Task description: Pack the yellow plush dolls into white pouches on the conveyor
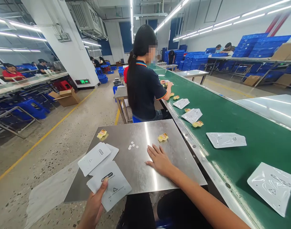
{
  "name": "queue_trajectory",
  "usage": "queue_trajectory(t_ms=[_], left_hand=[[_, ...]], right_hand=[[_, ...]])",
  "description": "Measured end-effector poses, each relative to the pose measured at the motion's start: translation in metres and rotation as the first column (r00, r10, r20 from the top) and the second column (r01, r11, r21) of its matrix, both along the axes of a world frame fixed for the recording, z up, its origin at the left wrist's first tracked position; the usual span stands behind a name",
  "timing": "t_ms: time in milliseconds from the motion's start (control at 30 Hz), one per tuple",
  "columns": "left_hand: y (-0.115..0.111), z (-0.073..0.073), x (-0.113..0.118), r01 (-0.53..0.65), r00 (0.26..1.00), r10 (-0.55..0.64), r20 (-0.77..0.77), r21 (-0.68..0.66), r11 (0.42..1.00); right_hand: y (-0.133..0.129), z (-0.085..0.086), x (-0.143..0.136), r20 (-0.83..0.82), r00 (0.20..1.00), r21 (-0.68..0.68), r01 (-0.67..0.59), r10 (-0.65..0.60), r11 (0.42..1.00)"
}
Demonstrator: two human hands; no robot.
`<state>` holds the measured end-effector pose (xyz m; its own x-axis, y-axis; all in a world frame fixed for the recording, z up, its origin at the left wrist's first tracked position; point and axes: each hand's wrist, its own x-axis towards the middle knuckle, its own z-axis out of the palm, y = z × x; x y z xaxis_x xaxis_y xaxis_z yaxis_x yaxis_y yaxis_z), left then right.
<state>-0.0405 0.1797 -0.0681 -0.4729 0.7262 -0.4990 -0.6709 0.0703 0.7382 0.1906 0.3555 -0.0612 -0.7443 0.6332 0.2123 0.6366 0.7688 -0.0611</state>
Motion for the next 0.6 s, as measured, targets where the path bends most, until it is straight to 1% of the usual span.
queue_trajectory(t_ms=[67,167,233,300,367,433,467,500,533,600], left_hand=[[0.005,0.005,0.006,0.007,1.0,-0.007,-0.005,0.036,0.999],[0.014,0.011,0.017,0.046,0.998,-0.042,-0.052,0.066,0.997],[0.02,0.012,0.024,0.106,0.99,-0.097,-0.101,0.084,0.991],[0.029,0.01,0.032,0.176,0.973,-0.154,-0.172,0.118,0.977],[0.039,0.006,0.041,0.253,0.941,-0.211,-0.266,0.137,0.958],[0.048,0.004,0.05,0.354,0.884,-0.286,-0.37,0.13,0.926],[0.052,0.005,0.056,0.409,0.844,-0.324,-0.428,0.122,0.904],[0.056,0.006,0.062,0.467,0.793,-0.359,-0.492,0.113,0.877],[0.058,0.009,0.069,0.531,0.727,-0.395,-0.562,0.095,0.842],[0.062,0.016,0.084,0.64,0.561,-0.449,-0.695,0.021,0.768]], right_hand=[[-0.019,0.003,0.012,0.014,1.0,-0.044,-0.015,0.016,0.999],[-0.049,0.0,0.034,0.015,0.992,-0.049,-0.127,0.128,0.991],[-0.066,-0.011,0.049,-0.001,0.979,0.01,-0.205,0.205,0.979],[-0.078,-0.028,0.061,-0.07,0.957,0.12,-0.273,0.283,0.954],[-0.085,-0.043,0.065,-0.182,0.919,0.222,-0.308,0.35,0.925],[-0.089,-0.051,0.065,-0.32,0.871,0.253,-0.301,0.373,0.919],[-0.09,-0.049,0.064,-0.401,0.847,0.231,-0.276,0.35,0.933],[-0.09,-0.044,0.063,-0.492,0.819,0.183,-0.235,0.296,0.955],[-0.091,-0.034,0.063,-0.584,0.784,0.114,-0.179,0.212,0.977],[-0.093,-0.004,0.065,-0.728,0.686,-0.047,-0.057,0.005,0.997]])
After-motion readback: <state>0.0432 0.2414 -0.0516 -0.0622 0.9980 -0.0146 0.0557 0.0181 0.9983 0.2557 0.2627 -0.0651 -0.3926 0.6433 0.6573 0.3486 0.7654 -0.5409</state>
